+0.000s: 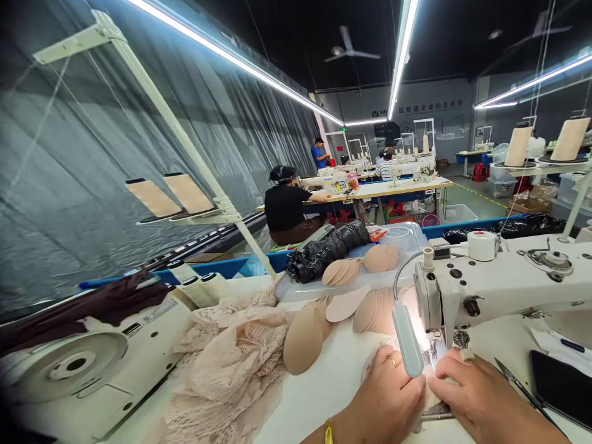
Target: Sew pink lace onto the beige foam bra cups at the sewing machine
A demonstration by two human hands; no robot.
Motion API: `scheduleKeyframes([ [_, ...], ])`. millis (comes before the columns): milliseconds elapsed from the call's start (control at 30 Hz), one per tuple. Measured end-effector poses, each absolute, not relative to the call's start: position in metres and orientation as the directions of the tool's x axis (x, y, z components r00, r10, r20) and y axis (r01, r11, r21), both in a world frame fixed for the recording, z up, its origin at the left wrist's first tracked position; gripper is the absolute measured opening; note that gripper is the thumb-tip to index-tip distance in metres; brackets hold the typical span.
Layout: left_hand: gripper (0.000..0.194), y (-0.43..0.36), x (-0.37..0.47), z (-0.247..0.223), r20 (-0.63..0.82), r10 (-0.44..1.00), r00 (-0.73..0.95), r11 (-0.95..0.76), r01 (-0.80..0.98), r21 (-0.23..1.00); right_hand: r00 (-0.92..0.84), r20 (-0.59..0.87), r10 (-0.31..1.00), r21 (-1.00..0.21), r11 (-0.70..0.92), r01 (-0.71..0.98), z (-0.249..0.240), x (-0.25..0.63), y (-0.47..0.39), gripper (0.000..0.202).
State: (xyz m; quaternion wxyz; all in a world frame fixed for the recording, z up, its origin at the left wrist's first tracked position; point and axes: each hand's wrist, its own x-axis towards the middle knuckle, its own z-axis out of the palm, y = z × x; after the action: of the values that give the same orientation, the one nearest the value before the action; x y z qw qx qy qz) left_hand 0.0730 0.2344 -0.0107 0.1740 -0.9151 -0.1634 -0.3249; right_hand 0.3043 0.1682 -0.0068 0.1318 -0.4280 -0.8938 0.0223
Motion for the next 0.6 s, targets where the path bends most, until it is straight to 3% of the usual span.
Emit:
scheduleKeyframes([
  [333,0.029,0.232,0.077,-0.018,0.65,0.225,0.726,-0.885,0.432,-0.176,-0.555,0.157,0.817,-0.226,0.577,0.785,-0.013,0.31,0.168,0.035],
  [600,0.023,0.233,0.077,-0.024,0.66,0.202,0.724,-0.876,0.434,-0.208,-0.561,0.231,0.795,-0.162,0.6,0.783,-0.019,0.31,0.171,0.037],
])
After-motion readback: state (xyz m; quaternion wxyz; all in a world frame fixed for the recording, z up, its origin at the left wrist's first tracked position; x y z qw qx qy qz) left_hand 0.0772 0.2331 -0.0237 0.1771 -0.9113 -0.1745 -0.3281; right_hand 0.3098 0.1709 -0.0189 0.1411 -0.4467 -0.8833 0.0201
